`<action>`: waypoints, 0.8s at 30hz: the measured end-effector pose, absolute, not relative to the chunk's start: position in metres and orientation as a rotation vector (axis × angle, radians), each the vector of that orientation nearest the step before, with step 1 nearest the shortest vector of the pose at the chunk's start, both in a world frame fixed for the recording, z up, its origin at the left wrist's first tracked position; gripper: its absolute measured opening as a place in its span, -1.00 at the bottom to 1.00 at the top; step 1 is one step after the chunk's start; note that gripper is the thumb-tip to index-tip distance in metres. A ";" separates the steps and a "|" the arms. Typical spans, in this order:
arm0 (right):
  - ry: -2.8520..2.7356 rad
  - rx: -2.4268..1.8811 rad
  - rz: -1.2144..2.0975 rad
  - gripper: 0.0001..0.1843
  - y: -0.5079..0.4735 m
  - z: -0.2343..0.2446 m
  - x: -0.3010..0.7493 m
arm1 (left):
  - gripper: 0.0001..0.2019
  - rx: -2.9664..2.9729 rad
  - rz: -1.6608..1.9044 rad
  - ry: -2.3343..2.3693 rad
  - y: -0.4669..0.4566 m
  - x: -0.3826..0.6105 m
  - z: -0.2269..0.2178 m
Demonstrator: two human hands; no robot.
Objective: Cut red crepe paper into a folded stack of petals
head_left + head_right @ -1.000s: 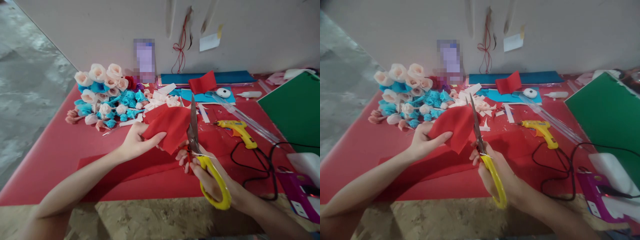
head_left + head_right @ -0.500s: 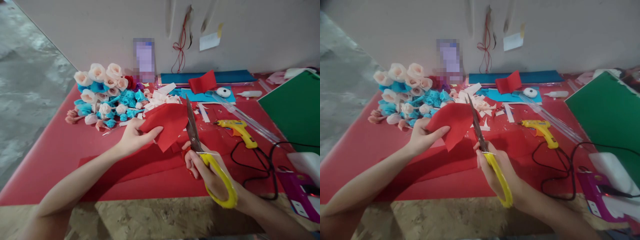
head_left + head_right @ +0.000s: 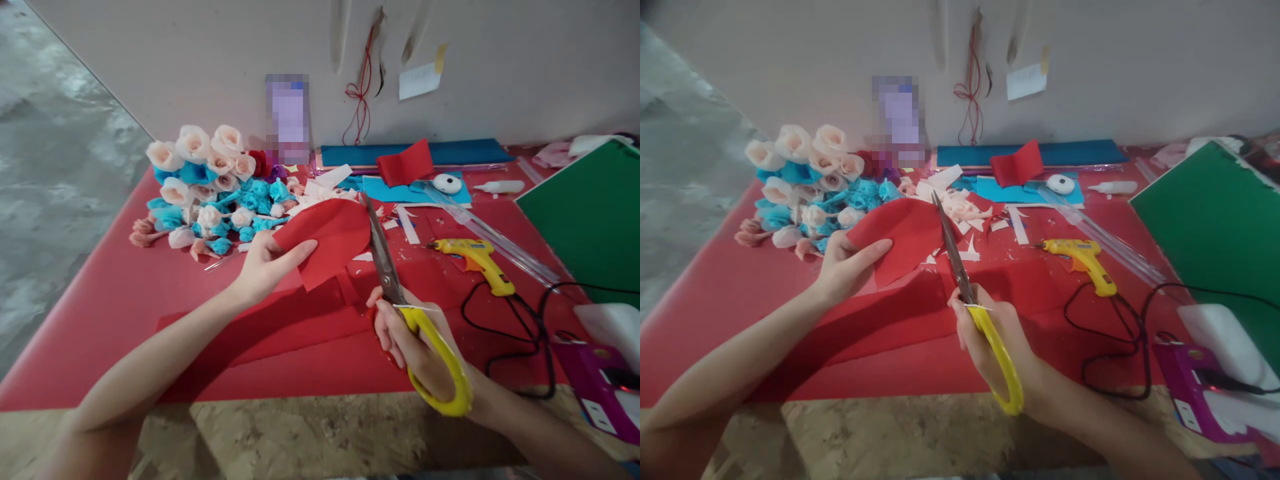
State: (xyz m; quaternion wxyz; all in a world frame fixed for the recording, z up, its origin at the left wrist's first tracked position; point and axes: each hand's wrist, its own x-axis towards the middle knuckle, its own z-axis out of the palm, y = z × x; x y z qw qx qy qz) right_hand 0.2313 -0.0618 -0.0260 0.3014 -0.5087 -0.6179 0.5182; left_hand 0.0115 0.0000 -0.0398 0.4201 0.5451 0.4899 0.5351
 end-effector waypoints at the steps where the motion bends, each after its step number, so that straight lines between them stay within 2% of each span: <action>1: -1.617 -1.350 1.382 -0.75 -0.061 -0.025 0.231 | -0.53 1.362 1.345 1.200 0.000 0.011 -0.040; 7: -1.460 -1.154 1.587 -0.80 -0.055 -0.024 0.228 | -0.67 1.311 1.371 1.126 0.001 0.009 -0.043; 10: -1.430 -1.088 1.590 -0.70 -0.052 -0.028 0.226 | -0.64 1.351 1.376 1.164 0.001 0.009 -0.043; 15: -1.639 -1.264 1.465 -0.84 -0.048 -0.031 0.233 | -0.65 1.527 1.281 1.150 -0.004 0.011 -0.035; 19: -1.859 -1.266 1.318 -0.78 -0.047 -0.024 0.240 | -0.70 1.576 1.265 1.122 -0.007 0.012 -0.029; 24: -1.920 -1.273 1.263 -0.81 -0.047 -0.018 0.238 | -0.73 1.607 1.273 1.099 -0.007 0.013 -0.027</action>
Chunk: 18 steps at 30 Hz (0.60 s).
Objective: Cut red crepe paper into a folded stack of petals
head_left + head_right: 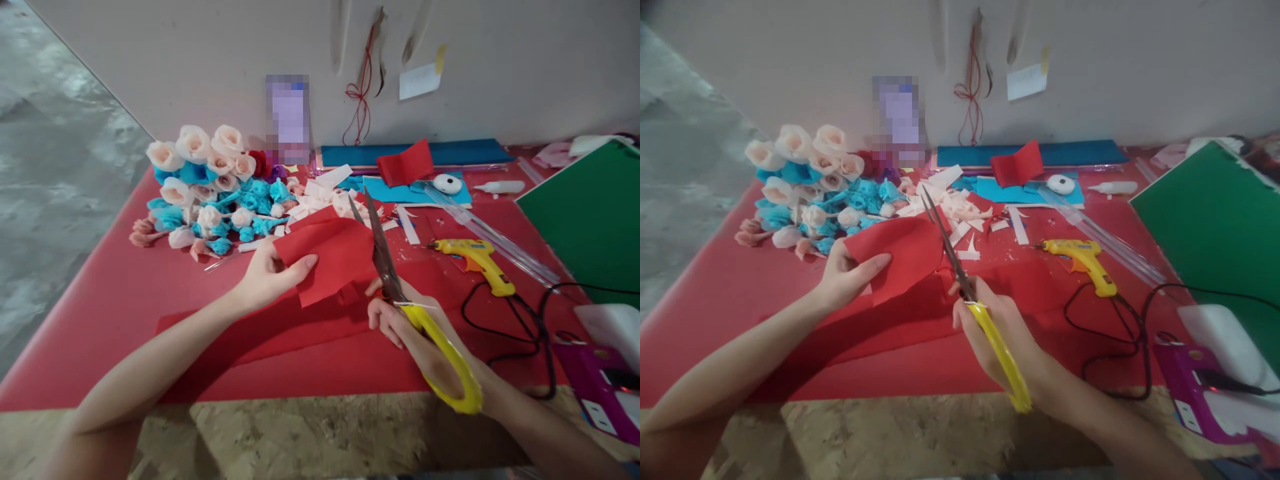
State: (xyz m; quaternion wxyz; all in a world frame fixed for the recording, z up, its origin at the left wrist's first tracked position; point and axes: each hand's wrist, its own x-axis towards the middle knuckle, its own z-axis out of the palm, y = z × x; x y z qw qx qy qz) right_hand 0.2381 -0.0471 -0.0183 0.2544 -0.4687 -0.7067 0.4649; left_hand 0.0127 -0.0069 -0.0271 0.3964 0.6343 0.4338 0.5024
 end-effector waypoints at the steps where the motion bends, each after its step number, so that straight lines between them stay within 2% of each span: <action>1: -1.913 -1.274 1.260 -0.82 -0.047 -0.018 0.237 | -0.72 1.612 1.266 1.102 -0.007 0.013 -0.027; 14: -1.628 -1.415 1.296 -0.74 -0.049 -0.016 0.231 | -0.80 1.725 1.273 1.063 -0.007 0.012 -0.029; 18: -1.394 -1.420 1.585 -0.60 -0.039 -0.010 0.231 | -0.77 2.043 1.235 1.038 -0.007 0.013 -0.026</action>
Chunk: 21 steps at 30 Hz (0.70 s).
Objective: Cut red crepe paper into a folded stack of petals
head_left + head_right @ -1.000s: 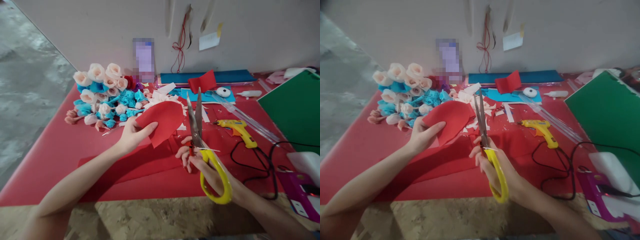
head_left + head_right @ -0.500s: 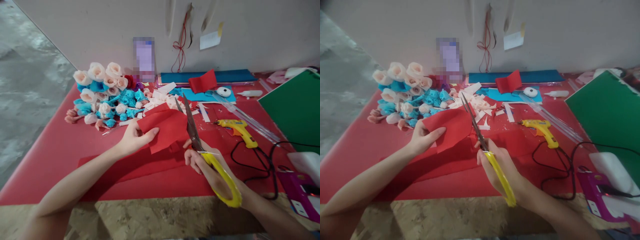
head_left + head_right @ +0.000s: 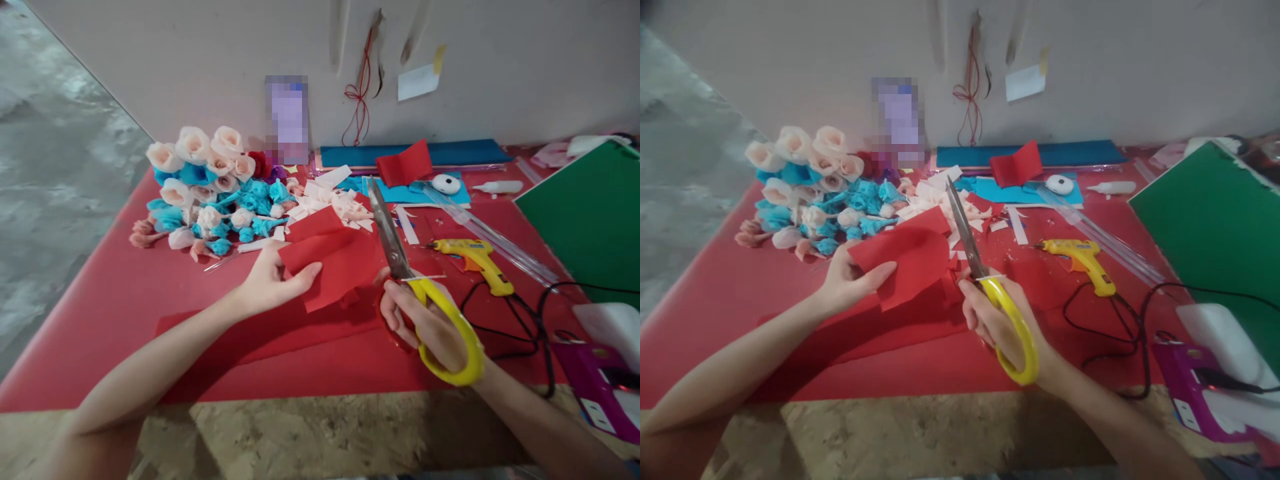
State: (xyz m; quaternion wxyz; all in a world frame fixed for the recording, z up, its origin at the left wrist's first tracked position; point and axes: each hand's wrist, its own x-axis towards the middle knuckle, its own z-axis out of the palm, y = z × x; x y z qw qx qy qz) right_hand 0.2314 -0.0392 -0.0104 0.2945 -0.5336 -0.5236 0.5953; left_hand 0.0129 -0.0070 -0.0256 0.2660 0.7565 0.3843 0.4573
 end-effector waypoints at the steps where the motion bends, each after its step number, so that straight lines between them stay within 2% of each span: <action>1: -1.383 -1.400 1.654 -0.54 -0.036 -0.009 0.233 | -0.75 2.199 1.216 1.030 -0.007 0.013 -0.025; 5: -1.422 -1.340 1.716 -0.44 -0.029 -0.006 0.237 | -0.84 3.085 1.052 0.850 -0.007 0.014 -0.022; 10: -1.312 -1.408 1.818 -0.67 -0.025 -0.013 0.236 | -0.86 3.512 0.877 0.611 -0.018 0.019 -0.023; 13: -1.225 -1.418 1.898 -0.63 -0.025 -0.018 0.237 | -0.89 3.537 0.865 0.490 -0.023 0.020 -0.024; 16: -1.243 -1.393 1.917 -0.57 -0.026 -0.018 0.239 | -0.93 3.460 1.010 0.478 -0.019 0.019 -0.028; 19: -1.320 -1.435 1.856 -0.60 -0.026 -0.014 0.241 | -0.94 3.089 1.272 0.733 -0.013 0.020 -0.035; 21: -1.440 -1.454 1.736 -0.65 -0.027 -0.013 0.243 | -0.83 2.654 1.245 0.954 -0.011 0.022 -0.038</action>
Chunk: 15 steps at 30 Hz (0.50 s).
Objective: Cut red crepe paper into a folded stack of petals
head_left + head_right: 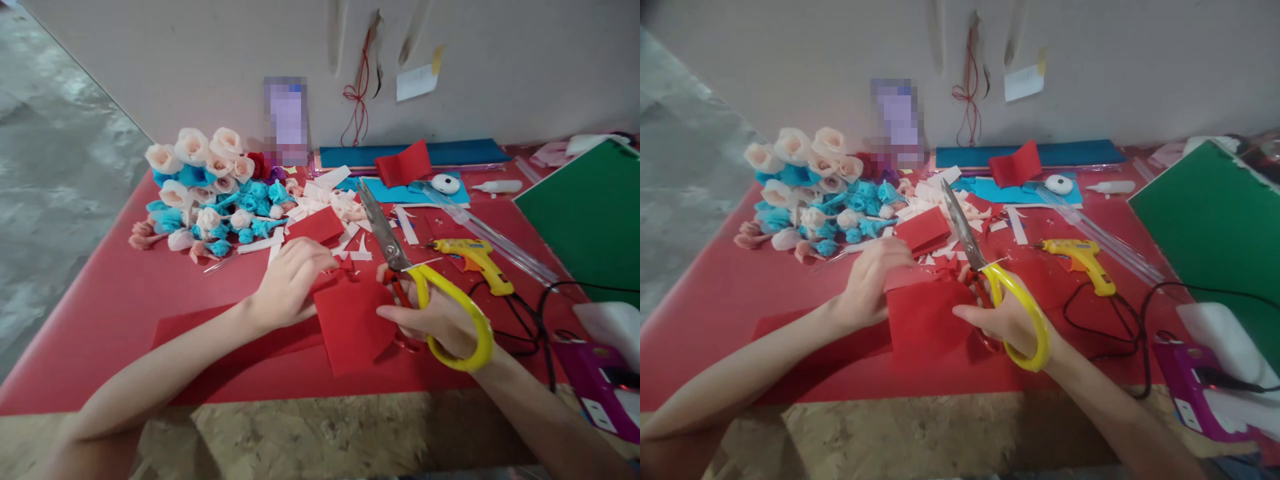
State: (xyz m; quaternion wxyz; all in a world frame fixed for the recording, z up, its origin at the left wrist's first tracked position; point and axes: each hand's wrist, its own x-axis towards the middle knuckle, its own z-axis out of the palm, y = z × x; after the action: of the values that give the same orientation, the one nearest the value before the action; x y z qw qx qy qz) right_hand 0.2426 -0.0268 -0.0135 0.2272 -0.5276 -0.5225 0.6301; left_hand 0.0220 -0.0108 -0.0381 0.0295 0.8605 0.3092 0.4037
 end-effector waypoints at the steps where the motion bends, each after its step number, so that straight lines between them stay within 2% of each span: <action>1: -1.513 -1.433 1.656 -0.68 -0.027 -0.014 0.243 | -0.78 2.399 1.138 1.015 -0.011 0.024 -0.038; 5: -1.733 -1.304 1.408 -0.72 -0.030 -0.018 0.248 | -0.42 1.506 0.567 0.811 -0.015 0.028 -0.032; 6: -1.775 -1.300 1.395 -0.73 -0.031 -0.018 0.249 | -0.39 1.389 0.479 0.738 -0.016 0.028 -0.029; 11: -1.913 -1.321 1.409 -0.74 -0.032 -0.010 0.248 | -0.78 1.338 0.173 0.730 -0.020 0.032 -0.015; 15: -1.698 -1.397 1.342 -0.77 -0.032 -0.007 0.244 | -0.77 1.395 0.217 0.864 -0.026 0.036 -0.013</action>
State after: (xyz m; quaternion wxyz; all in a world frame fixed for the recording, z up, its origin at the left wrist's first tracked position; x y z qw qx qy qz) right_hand 0.2437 -0.0325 -0.0075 0.2791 -0.5207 -0.6329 0.5004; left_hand 0.0363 -0.0260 -0.0126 0.6765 0.6207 0.3843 0.0965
